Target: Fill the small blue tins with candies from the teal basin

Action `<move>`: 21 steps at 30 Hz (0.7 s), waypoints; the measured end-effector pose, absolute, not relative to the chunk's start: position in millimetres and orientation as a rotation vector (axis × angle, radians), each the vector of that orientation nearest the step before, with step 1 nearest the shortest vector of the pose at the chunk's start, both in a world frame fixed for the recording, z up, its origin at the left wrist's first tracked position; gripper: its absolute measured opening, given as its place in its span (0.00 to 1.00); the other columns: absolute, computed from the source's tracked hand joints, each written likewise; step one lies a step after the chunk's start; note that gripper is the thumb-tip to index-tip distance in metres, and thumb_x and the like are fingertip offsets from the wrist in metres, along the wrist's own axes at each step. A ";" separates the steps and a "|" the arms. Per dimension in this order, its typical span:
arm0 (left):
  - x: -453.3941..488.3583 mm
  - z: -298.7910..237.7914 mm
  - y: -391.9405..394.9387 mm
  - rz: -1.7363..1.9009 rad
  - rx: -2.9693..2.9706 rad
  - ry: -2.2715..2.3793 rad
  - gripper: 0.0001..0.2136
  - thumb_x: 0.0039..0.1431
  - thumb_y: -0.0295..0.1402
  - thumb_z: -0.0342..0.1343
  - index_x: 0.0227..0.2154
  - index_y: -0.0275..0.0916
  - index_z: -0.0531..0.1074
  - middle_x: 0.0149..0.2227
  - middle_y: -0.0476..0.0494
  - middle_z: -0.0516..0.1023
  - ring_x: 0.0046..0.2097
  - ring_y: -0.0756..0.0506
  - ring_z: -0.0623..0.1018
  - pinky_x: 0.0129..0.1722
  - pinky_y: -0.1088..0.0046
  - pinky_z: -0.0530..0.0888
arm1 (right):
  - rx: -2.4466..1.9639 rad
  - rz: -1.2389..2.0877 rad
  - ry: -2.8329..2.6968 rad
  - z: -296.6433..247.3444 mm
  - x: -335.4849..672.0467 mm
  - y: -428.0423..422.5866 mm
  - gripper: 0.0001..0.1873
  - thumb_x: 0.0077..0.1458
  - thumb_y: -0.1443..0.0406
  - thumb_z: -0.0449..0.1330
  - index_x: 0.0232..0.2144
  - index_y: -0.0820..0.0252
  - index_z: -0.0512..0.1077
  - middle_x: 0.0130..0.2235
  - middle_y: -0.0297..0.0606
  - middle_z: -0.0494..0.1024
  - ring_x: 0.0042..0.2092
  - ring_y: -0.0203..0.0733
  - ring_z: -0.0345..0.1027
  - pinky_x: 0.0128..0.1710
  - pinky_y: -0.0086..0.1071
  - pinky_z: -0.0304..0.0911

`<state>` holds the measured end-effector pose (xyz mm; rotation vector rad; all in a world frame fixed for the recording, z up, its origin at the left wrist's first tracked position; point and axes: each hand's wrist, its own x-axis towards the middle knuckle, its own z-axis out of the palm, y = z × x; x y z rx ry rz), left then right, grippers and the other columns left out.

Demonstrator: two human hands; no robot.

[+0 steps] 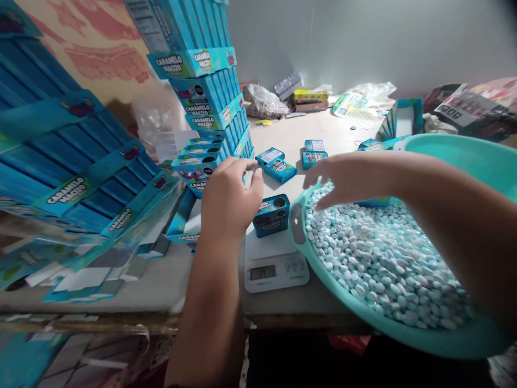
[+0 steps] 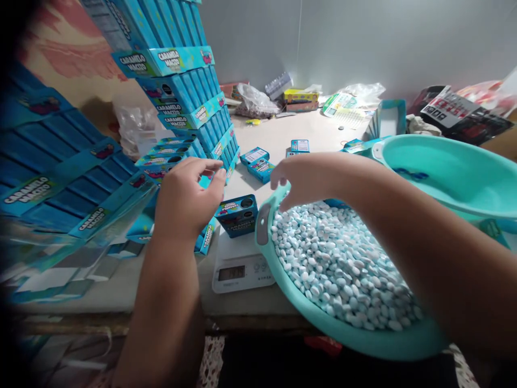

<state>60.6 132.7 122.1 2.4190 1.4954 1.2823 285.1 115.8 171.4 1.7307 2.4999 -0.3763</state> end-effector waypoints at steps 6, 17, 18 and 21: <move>63.5 120.0 132.1 1.253 2.420 1.497 0.09 0.62 0.34 0.52 0.40 0.42 0.77 0.43 0.43 0.80 0.46 0.42 0.78 0.49 0.62 0.75 | 1.587 -0.339 2.323 161.6 282.0 109.2 0.24 0.43 0.60 0.71 0.46 0.57 0.79 0.43 0.40 0.79 0.37 0.45 0.71 0.32 0.35 0.61; 64.1 119.0 133.2 1.225 2.420 1.484 0.09 0.63 0.34 0.53 0.39 0.42 0.77 0.42 0.43 0.81 0.45 0.42 0.78 0.48 0.63 0.75 | 1.651 -0.274 2.309 144.3 272.6 105.0 0.10 0.38 0.75 0.63 0.25 0.59 0.80 0.21 0.33 0.74 0.21 0.34 0.58 0.27 0.36 0.55; 64.1 118.9 133.2 1.224 2.420 1.477 0.09 0.63 0.34 0.52 0.39 0.41 0.77 0.42 0.43 0.81 0.45 0.42 0.79 0.48 0.64 0.75 | 1.652 -0.289 2.326 143.7 273.7 105.2 0.10 0.38 0.75 0.63 0.25 0.59 0.80 0.21 0.33 0.74 0.21 0.34 0.58 0.26 0.36 0.55; 63.5 119.0 133.0 1.238 2.415 1.466 0.09 0.63 0.34 0.52 0.39 0.41 0.77 0.41 0.42 0.80 0.45 0.43 0.79 0.47 0.64 0.75 | 1.645 -0.321 2.346 151.2 276.0 105.1 0.11 0.39 0.74 0.61 0.26 0.57 0.80 0.23 0.34 0.76 0.22 0.36 0.61 0.25 0.35 0.54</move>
